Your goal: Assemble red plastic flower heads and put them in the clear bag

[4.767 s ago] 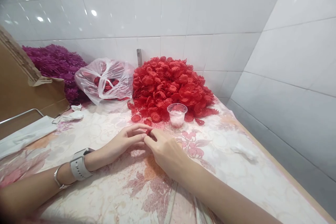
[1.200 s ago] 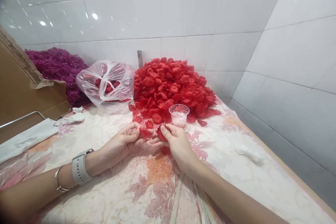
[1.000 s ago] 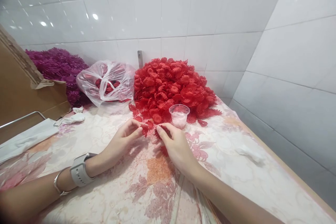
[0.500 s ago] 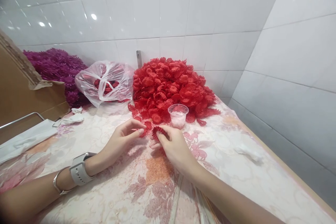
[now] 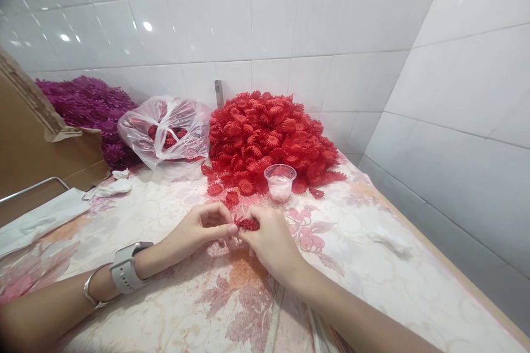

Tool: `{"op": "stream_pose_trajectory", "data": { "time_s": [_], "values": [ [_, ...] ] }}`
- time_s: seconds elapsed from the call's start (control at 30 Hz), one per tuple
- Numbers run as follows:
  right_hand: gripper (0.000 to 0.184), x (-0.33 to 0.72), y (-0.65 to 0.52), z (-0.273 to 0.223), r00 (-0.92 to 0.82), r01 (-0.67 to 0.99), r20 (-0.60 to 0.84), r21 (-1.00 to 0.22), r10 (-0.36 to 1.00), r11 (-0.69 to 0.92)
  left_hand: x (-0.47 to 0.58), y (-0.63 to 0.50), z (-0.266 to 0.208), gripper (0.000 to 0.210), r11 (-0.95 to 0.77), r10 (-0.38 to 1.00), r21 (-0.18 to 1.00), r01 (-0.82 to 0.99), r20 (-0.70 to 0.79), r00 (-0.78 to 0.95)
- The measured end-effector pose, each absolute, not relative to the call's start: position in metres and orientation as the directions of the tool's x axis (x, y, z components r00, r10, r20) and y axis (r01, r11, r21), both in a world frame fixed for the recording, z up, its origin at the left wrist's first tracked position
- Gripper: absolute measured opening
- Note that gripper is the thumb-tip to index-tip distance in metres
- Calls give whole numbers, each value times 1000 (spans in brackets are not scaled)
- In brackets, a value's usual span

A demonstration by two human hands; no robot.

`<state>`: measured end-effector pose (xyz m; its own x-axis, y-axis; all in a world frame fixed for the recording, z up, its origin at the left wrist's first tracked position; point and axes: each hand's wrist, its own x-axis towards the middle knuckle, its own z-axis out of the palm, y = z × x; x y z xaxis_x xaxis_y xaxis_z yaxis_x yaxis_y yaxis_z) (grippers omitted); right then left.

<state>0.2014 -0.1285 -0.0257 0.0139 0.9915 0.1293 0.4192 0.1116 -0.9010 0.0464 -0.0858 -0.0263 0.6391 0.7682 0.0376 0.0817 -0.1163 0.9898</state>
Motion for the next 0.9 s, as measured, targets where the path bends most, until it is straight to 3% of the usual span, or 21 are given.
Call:
{"op": "stream_pose_trajectory", "data": {
  "time_s": [0.1, 0.2, 0.37, 0.57, 0.9],
  "values": [
    [16, 201, -129, -23, -13, 563, 222, -804, 975, 190, 47, -85, -27, 18, -107, 770, 991, 81, 32, 637],
    [5, 201, -128, -23, -104, 578, 257, -771, 961, 268, 48, -82, -28, 14, -86, 799, 995, 57, 35, 601],
    [25, 200, -126, -29, -128, 549, 345, -756, 930, 357, 51, -81, -26, 14, 18, 858, 998, -53, 12, 514],
    [23, 198, -123, -31, -80, 167, 105, -979, 991, 117, 52, -88, -23, 3, 172, 778, 975, -138, -48, 627],
    [10, 197, -122, -26, 19, -161, -28, -987, 999, -25, 52, -88, -25, 5, 167, 795, 968, -186, -20, 606]
  ]
}}
